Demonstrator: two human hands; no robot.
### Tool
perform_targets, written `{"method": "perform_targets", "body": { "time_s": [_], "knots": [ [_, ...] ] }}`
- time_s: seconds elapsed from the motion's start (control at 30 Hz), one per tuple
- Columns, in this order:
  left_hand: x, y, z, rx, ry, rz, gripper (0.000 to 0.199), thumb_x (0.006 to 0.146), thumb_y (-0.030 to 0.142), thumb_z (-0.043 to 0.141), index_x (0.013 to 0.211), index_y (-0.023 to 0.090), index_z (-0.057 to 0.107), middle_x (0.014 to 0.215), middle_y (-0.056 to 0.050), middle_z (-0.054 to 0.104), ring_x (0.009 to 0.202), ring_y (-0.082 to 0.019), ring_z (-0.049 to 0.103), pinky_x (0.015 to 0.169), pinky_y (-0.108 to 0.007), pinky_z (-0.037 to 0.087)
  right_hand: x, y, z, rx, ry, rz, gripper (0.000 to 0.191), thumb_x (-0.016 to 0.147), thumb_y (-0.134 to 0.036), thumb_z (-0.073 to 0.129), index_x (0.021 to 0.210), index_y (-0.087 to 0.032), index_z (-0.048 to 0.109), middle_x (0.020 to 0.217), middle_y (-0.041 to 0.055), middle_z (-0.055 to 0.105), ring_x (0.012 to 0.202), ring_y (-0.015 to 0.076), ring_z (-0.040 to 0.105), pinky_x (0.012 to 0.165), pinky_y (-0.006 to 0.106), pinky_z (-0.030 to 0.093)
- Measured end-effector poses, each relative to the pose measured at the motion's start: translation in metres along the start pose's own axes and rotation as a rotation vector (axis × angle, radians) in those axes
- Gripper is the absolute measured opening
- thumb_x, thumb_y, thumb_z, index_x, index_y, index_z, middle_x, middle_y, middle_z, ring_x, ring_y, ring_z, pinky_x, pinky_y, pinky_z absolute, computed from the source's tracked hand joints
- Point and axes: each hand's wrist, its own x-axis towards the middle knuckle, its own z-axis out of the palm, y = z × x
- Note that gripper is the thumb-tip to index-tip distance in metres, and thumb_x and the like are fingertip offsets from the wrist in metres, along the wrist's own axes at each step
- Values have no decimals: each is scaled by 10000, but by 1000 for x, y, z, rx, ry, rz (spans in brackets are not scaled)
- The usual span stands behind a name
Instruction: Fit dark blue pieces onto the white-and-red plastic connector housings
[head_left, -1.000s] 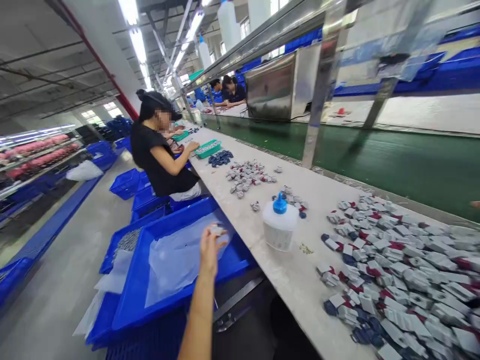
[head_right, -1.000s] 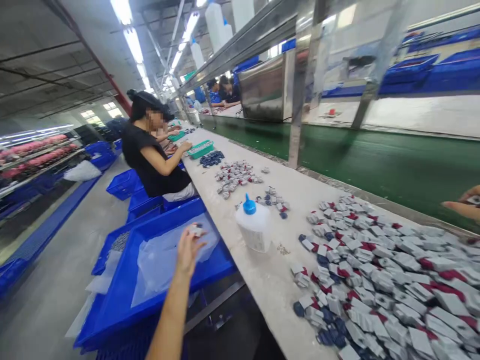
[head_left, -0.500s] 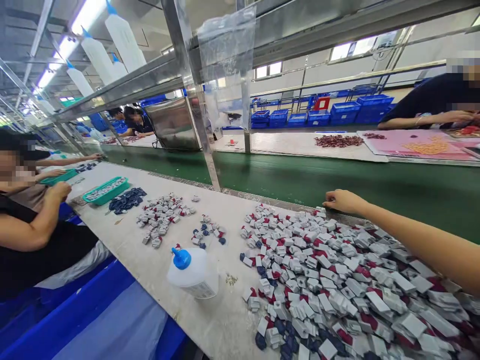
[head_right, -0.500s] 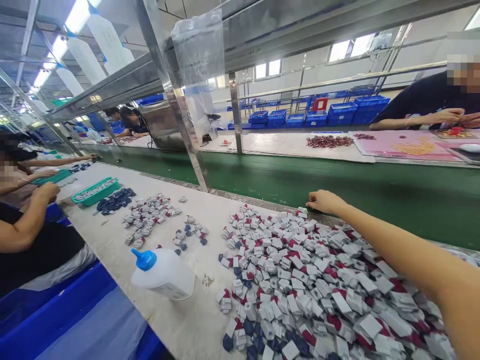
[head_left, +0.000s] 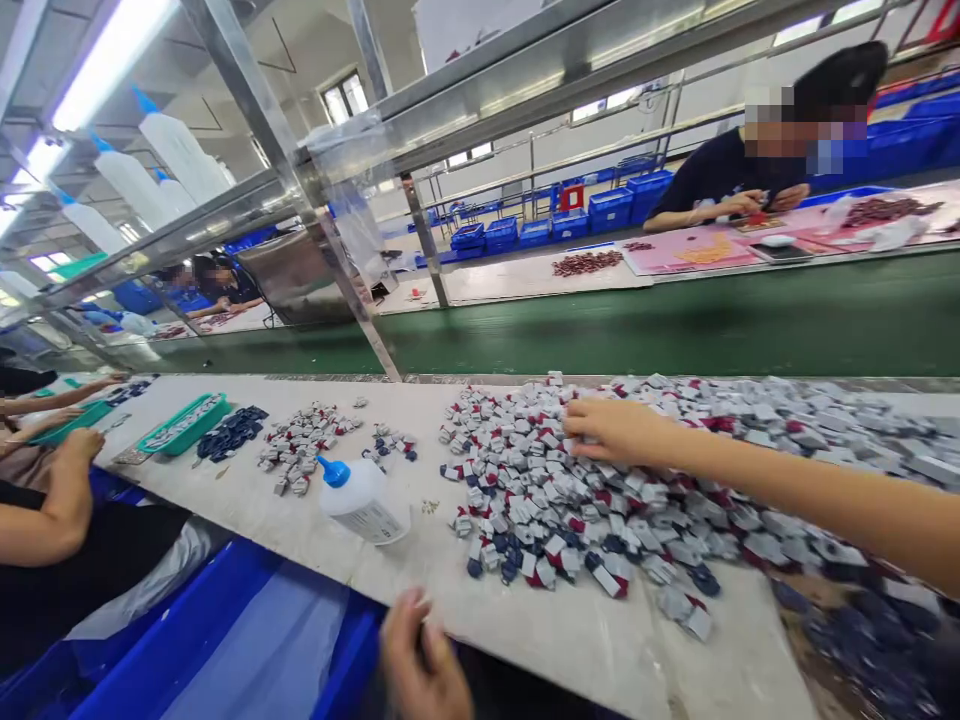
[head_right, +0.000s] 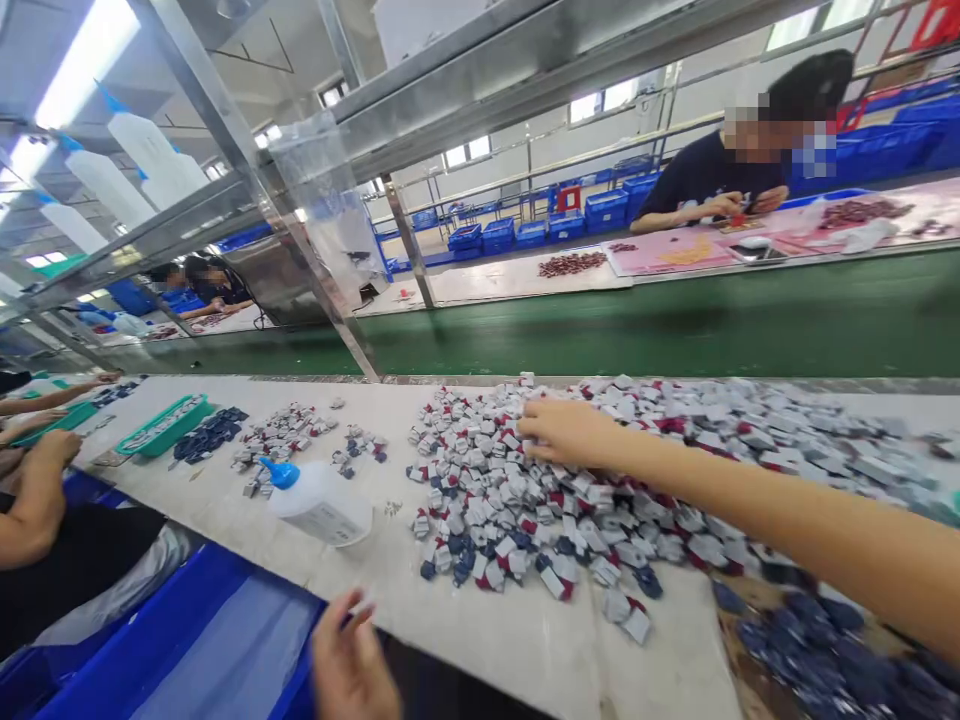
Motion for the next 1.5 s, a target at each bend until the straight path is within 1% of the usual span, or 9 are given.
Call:
{"method": "perform_targets", "body": {
  "time_s": [0.13, 0.4, 0.53, 0.73, 0.93, 1.07, 1.17, 1.33, 1.5],
  "knots": [
    [-34, 48, 62, -312, -282, 255, 262, 942, 282, 430, 1138, 204, 584, 1149, -130, 659, 1091, -244, 617, 929, -413, 508, -12, -10, 17, 48, -13, -38, 466, 843, -441, 586, 1219, -167, 607, 1179, 159, 589, 1098, 317, 541, 955, 483, 402],
    [-3, 85, 97, -330, -466, 170, 338, 927, 282, 469, 1231, 166, 558, 1153, -138, 639, 1065, -221, 595, 899, -358, 481, -32, 20, 14, 295, 126, 55, 424, 976, -393, 468, 1338, -175, 495, 1336, 128, 535, 1207, 239, 529, 1019, 486, 431],
    [4, 123, 114, -488, -557, -40, 390, 867, 410, 591, 1181, 181, 604, 1065, -114, 662, 931, -205, 619, 678, -260, 511, -45, 6, 5, 409, 283, 40, 527, 969, -453, 431, 1411, -167, 417, 1303, 150, 565, 1187, 243, 557, 1003, 463, 465],
    [-12, 163, 120, -836, -1040, -475, 549, 663, 558, 777, 1010, 153, 646, 796, -22, 604, 697, -142, 603, 526, -214, 525, -101, -50, -11, 529, 306, -78, 536, 902, -455, 556, 1369, -198, 498, 1330, 100, 587, 1194, 217, 574, 994, 353, 493],
    [-47, 151, 124, -832, -1165, -603, 581, 563, 487, 862, 936, 197, 523, 822, -8, 656, 671, -140, 648, 476, -173, 476, -199, -61, -16, 371, 280, 89, 620, 903, -484, 557, 1448, -217, 429, 1495, 81, 417, 1372, 262, 390, 1113, 414, 361],
    [-60, 129, 129, -722, -1104, -478, 480, 694, 561, 745, 867, 193, 490, 638, 48, 596, 465, -67, 513, 418, -152, 395, -305, -23, -16, 17, 372, 890, 455, 968, -476, 347, 1257, -222, 589, 1261, 85, 629, 1111, 259, 599, 898, 378, 486],
    [-70, 115, 131, -666, -1085, -453, 497, 714, 589, 715, 931, 189, 515, 562, 80, 504, 413, -49, 407, 386, -149, 347, -367, 15, -11, -45, 269, 1151, 446, 914, -443, 418, 1096, -111, 653, 1049, 187, 687, 801, 298, 652, 630, 380, 470],
    [-84, 105, 128, -745, -1062, -518, 483, 752, 632, 646, 935, 214, 487, 655, 43, 534, 503, -92, 469, 372, -168, 377, -386, 57, 13, 5, 138, 1136, 330, 861, -439, 506, 929, -151, 650, 898, 119, 683, 811, 235, 609, 681, 324, 423],
    [-89, 98, 117, -702, -1055, -427, 384, 826, 548, 623, 968, 200, 546, 666, 37, 519, 538, -89, 479, 413, -167, 429, -376, 63, 25, 20, 146, 1135, 260, 801, -443, 471, 766, -193, 538, 798, 95, 628, 704, 216, 565, 604, 320, 377]
  ]
}}
